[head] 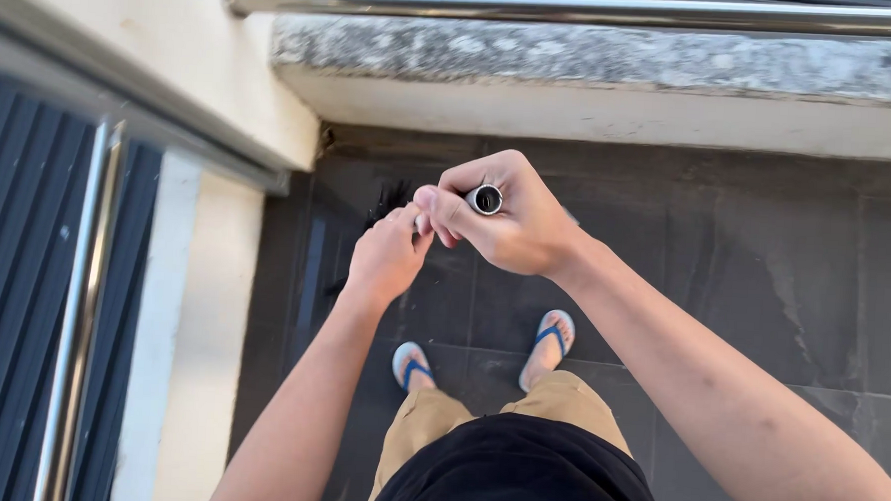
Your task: Sweeping the tiled floor and edges of a balcony using a broom.
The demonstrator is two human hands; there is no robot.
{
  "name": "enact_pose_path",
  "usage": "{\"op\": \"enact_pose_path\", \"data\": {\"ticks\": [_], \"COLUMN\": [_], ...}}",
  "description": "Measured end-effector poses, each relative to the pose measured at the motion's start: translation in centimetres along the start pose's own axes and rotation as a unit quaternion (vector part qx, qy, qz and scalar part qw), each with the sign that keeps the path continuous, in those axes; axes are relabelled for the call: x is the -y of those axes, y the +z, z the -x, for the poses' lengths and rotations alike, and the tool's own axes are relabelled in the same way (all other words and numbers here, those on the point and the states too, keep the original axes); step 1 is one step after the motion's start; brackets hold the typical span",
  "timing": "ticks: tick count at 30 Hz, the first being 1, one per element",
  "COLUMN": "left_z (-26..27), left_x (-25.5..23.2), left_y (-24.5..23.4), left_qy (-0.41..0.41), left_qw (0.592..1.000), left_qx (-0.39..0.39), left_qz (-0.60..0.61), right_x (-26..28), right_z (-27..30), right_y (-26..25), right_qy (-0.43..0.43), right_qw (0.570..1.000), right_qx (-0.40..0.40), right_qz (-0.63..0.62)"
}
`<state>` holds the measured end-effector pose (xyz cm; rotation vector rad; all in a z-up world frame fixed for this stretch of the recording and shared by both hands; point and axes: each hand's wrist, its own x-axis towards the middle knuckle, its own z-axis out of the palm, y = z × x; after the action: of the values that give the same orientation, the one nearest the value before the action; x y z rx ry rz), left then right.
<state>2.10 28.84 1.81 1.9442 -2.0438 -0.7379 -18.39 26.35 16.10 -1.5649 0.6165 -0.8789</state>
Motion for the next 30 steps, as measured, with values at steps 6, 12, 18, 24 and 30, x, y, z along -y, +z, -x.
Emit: {"op": "enact_pose_path", "data": {"ticks": [6,12,18,24,30], "left_z": [5.3,11.4,12.7,12.7,12.7], "left_x": [13.5,24.5,29.2,16.4,7.6], "left_y": [-2.6,-2.7,2.8,1.5,4.4], "left_qy": [-0.01,-0.093,-0.125,-0.082,-0.061], "left_qw": [0.999,0.988,0.986,0.986,0.988], "left_qx": [-0.043,-0.119,-0.087,-0.042,-0.033], "left_qz": [-0.018,0.016,0.063,0.139,0.137], "right_x": [-2.1,-6.3,-8.3,-4.3,2.0], "right_z": [-4.3,-6.5,-4.8,-1.4,2.0], "right_y": [12.4,23.0,25.2,17.8,12.9], "right_qy": [0.086,0.035,0.145,0.074,0.141], "right_qw": [0.993,0.988,0.965,0.958,0.938], "right_qx": [0.032,0.122,0.175,0.153,0.122], "right_qz": [0.071,0.086,0.134,0.229,0.292]}}
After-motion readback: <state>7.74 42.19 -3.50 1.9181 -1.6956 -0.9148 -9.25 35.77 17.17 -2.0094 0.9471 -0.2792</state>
